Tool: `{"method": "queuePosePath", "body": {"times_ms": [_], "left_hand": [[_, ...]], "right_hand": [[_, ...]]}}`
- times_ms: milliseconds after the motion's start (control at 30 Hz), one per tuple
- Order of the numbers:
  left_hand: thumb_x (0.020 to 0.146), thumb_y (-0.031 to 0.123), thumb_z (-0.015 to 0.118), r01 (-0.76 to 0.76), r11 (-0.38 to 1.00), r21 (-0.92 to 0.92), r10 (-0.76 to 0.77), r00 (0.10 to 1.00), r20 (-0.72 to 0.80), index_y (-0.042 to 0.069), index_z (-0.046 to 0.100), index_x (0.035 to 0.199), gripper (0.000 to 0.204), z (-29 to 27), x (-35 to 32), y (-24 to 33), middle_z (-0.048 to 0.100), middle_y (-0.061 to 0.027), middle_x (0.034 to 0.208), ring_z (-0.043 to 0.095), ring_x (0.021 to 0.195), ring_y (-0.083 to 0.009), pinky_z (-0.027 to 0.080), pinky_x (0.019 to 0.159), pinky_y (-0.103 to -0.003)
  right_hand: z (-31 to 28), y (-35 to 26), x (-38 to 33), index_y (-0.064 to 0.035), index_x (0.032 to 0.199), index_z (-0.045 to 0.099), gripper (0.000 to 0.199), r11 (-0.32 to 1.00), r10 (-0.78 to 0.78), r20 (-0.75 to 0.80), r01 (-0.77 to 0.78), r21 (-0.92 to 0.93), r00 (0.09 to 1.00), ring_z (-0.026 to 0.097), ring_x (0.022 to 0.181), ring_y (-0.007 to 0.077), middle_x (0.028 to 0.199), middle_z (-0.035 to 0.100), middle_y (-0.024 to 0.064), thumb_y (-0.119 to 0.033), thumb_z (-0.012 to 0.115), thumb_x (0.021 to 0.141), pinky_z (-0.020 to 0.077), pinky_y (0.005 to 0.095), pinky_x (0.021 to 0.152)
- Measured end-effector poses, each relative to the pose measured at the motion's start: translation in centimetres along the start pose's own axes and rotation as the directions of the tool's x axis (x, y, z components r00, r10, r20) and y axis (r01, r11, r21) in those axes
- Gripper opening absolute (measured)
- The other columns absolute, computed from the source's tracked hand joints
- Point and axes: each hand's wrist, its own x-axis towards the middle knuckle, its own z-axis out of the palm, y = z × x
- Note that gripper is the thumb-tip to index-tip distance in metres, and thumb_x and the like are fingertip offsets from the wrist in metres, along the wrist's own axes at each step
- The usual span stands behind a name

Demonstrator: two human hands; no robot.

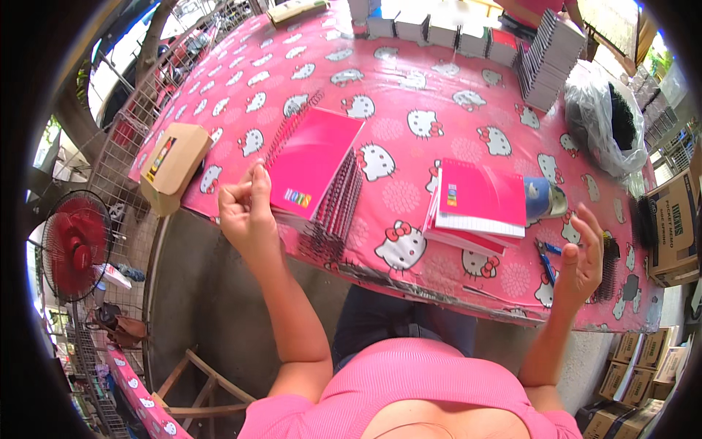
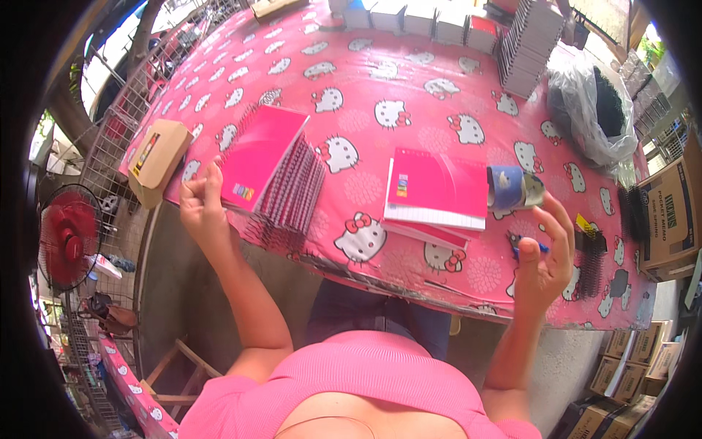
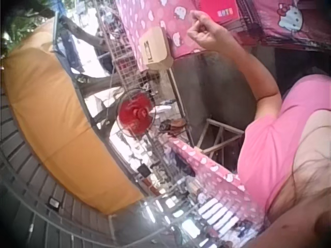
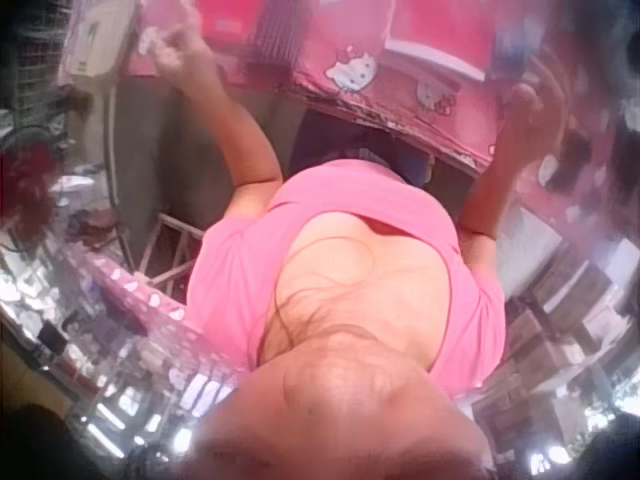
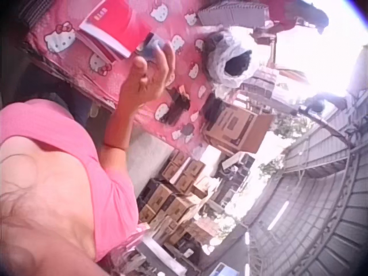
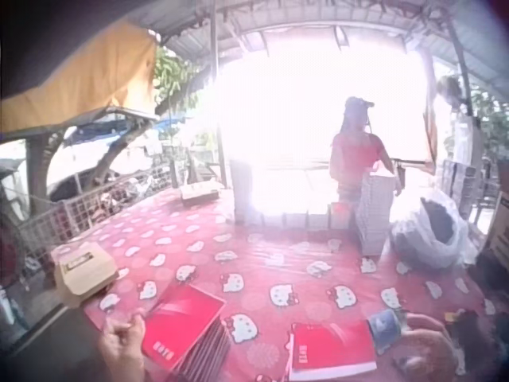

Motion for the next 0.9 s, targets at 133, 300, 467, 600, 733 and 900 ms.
{"method": "queuePosePath", "body": {"times_ms": [133,300,467,600,733,900], "left_hand": [[0.092,0.003,0.059,0.024,1.0,-0.014,-0.024,0.999,-0.034,0.002,0.048,0.091,0.011,-0.4,0.1,-0.2,0.067,-0.02,0.101,0.057,0.078,-0.0081,0.046,0.069,-0.023],[0.098,0.004,0.042,-0.132,0.988,0.077,0.138,0.987,-0.082,-0.001,0.041,0.115,0.017,1.3,-0.8,-0.8,0.06,-0.0211,0.105,0.057,0.087,-0.0163,0.046,0.08,-0.03],[0.102,0.014,0.039,-0.162,0.98,0.115,0.173,0.98,-0.101,-0.003,0.04,0.117,0.022,1.5,-1.0,-1.3,0.057,-0.0191,0.107,0.056,0.095,-0.0193,0.045,0.083,-0.033],[0.101,0.017,0.042,-0.114,0.99,0.083,0.121,0.988,-0.093,-0.003,0.042,0.116,0.024,1.0,-0.7,-1.5,0.056,-0.0174,0.111,0.055,0.099,-0.0197,0.043,0.087,-0.034],[0.098,0.017,0.049,-0.216,0.974,0.062,0.224,0.956,-0.189,-0.003,0.042,0.119,0.03,-1.4,-0.7,0.5,0.056,-0.0178,0.115,0.054,0.102,-0.0201,0.042,0.092,-0.035],[0.095,0.017,0.05,-0.41,0.902,-0.137,0.381,0.903,-0.198,-0.003,0.042,0.122,0.035,0.9,-2.9,5.9,0.055,-0.0195,0.117,0.053,0.099,-0.0233,0.045,0.085,-0.035]], "right_hand": [[9.7,-6.4,6.7,-0.0012,0.107,0.065,0.034,0.908,-0.223,0.18,0.138,0.395,0.958,0.06,0.11,0.0283,0.118,0.063,0.0171,-0.03,0.066,0.088,0.0446,0.0368,0.095],[23.1,-9.2,11.5,0.0004,0.102,0.065,0.035,0.839,-0.137,0.341,-0.075,0.539,0.93,0.059,0.084,0.0141,0.092,0.067,0.0079,-0.033,0.056,0.097,0.0472,0.0289,0.076],[29.7,-10.7,9.7,-0.0022,0.084,0.063,0.045,0.614,0.093,0.395,-0.365,0.7,0.914,0.049,0.07,0.0085,0.073,0.056,-0.0007,-0.042,0.05,0.099,0.0416,0.0251,0.066],[28.8,-10.2,9.8,-0.001,0.089,0.056,0.035,0.785,-0.012,0.232,-0.135,0.605,0.973,0.051,0.071,0.0164,0.077,0.054,0.0064,-0.035,0.054,0.097,0.0432,0.0306,0.067],[18.9,-9.7,11.0,-0.0027,0.106,0.056,0.02,0.841,-0.443,0.285,0.284,0.46,0.85,0.059,0.078,0.0311,0.086,0.058,0.0135,-0.01,0.059,0.088,0.0472,0.0418,0.072],[7.9,-13.8,7.8,-0.006,0.09,0.06,0.021,0.612,-0.759,0.214,0.561,0.557,0.615,0.055,0.067,0.0216,0.079,0.057,0.0055,-0.011,0.061,0.07,0.0427,0.0342,0.059]]}}
